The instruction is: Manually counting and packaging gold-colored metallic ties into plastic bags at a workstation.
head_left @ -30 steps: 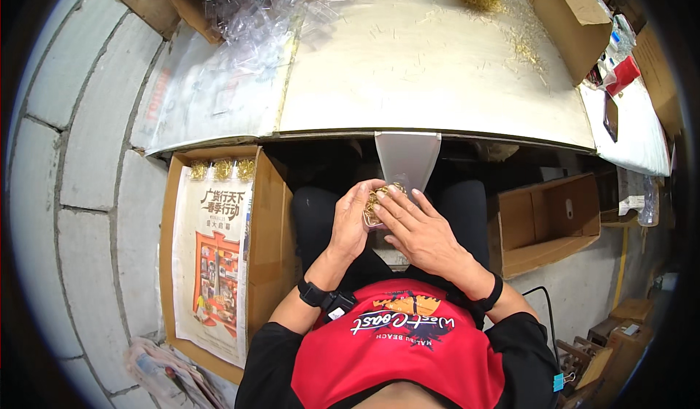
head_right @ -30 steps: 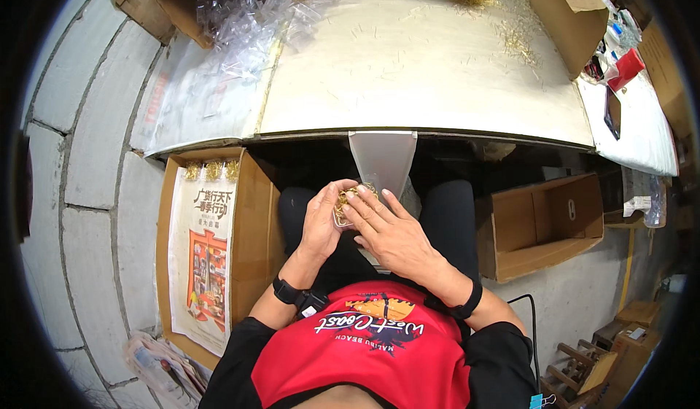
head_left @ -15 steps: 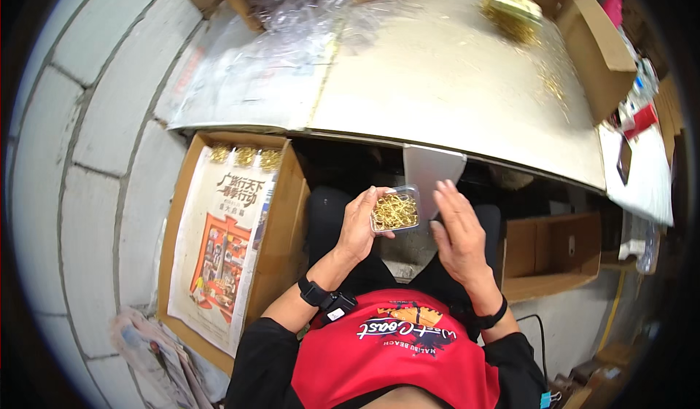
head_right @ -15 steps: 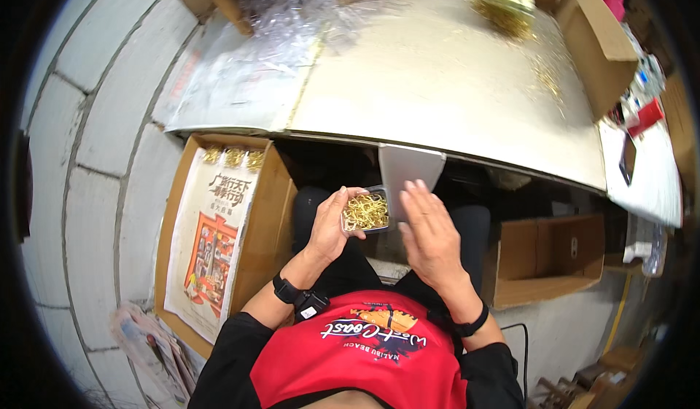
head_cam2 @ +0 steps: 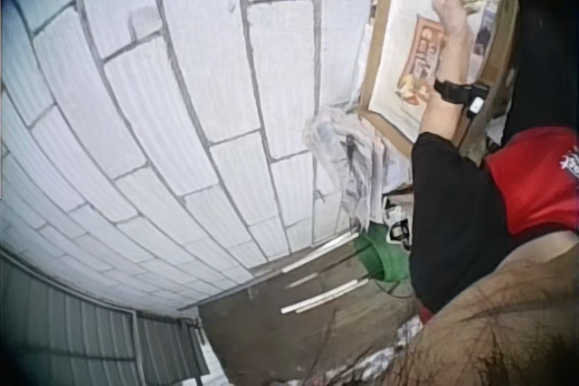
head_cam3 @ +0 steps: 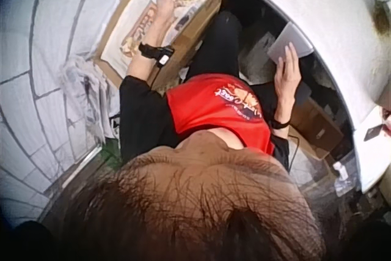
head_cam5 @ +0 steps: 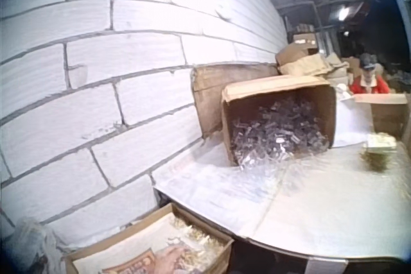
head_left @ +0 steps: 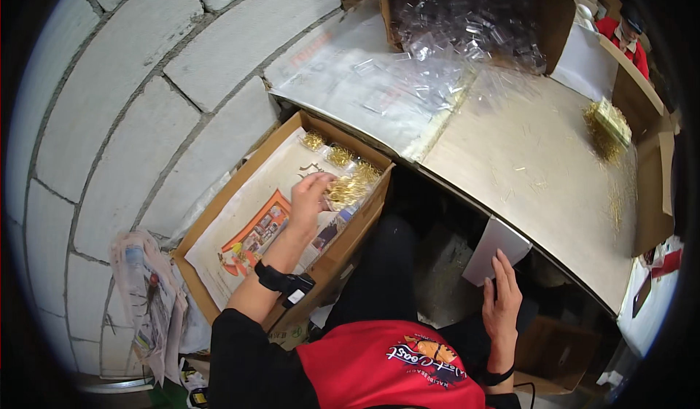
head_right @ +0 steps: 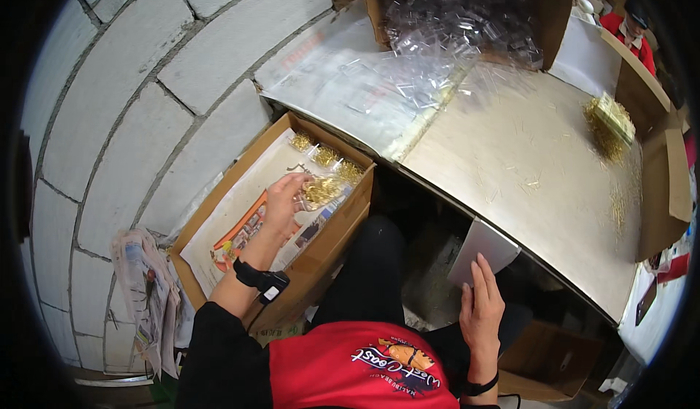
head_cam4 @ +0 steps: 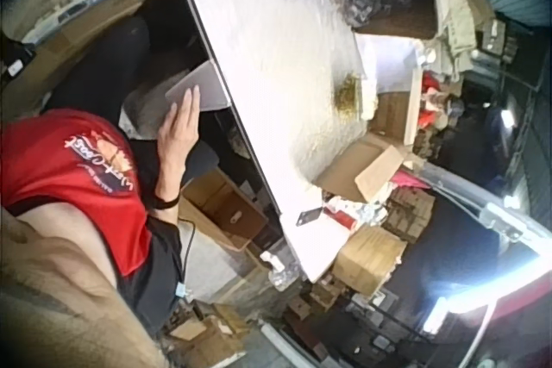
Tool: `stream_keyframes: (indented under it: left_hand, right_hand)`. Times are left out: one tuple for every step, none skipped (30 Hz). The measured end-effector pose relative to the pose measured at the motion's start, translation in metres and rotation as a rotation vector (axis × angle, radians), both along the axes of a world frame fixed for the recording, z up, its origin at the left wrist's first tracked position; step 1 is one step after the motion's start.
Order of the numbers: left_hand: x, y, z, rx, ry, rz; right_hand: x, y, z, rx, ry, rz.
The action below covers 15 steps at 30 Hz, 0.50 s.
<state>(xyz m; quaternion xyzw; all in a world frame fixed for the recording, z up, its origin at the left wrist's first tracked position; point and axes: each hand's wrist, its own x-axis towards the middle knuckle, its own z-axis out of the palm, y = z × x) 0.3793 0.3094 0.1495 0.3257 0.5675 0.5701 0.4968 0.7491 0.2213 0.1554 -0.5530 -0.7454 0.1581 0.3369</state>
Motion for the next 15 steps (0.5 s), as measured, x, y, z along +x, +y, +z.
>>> stream_keyframes:
  left_hand:
    - [-0.014,0.005,-0.005,-0.021,-0.007,0.052]
    - [-0.026,0.009,-0.017,-0.018,-0.005,0.060]
    - [-0.036,0.015,-0.031,-0.081,-0.001,0.052]
    - [-0.042,0.023,-0.042,-0.147,0.001,0.035]
    - [-0.045,0.030,-0.054,-0.147,0.001,0.025]
    - [-0.040,0.037,-0.061,-0.180,-0.026,0.002]
    - [-0.034,0.045,-0.068,-0.213,-0.053,-0.027]
    - [-0.029,0.053,-0.072,-0.240,-0.056,-0.022]
    - [-0.016,0.058,-0.084,-0.227,-0.070,-0.040]
    - [-0.022,0.059,-0.092,-0.212,-0.059,-0.061]
    - [-0.015,0.066,-0.099,-0.276,0.026,-0.093]
    - [-0.019,0.066,-0.104,-0.269,0.178,-0.091]
    - [-0.004,0.069,-0.084,-0.349,0.205,-0.048]
    - [-0.018,0.070,-0.090,-0.329,0.335,-0.082]
    - [-0.017,0.075,-0.078,-0.354,0.432,-0.117]
  right_hand:
    - [-0.001,0.001,-0.002,0.007,-0.001,0.008]
    - [-0.004,0.002,-0.007,-0.045,0.007,-0.001]
    - [-0.007,0.004,-0.011,-0.098,0.013,-0.014]
    - [-0.009,0.006,-0.015,-0.084,0.000,-0.017]
    - [-0.011,0.009,-0.016,-0.083,-0.001,-0.027]
    - [-0.007,0.013,-0.017,-0.102,-0.025,-0.016]
    - [-0.001,0.016,-0.018,-0.119,-0.048,-0.010]
    - [0.007,0.021,-0.020,-0.090,-0.063,-0.005]
    - [0.024,0.027,-0.017,-0.086,-0.080,-0.052]
    - [0.027,0.034,-0.019,-0.111,-0.075,-0.018]
    - [0.039,0.040,-0.016,-0.138,-0.100,-0.021]
    - [0.050,0.051,-0.021,-0.064,-0.110,0.024]
    - [0.063,0.061,-0.022,-0.040,-0.125,0.034]
    - [0.080,0.069,-0.018,-0.012,-0.147,0.041]
    - [0.096,0.075,-0.010,0.014,-0.168,0.046]
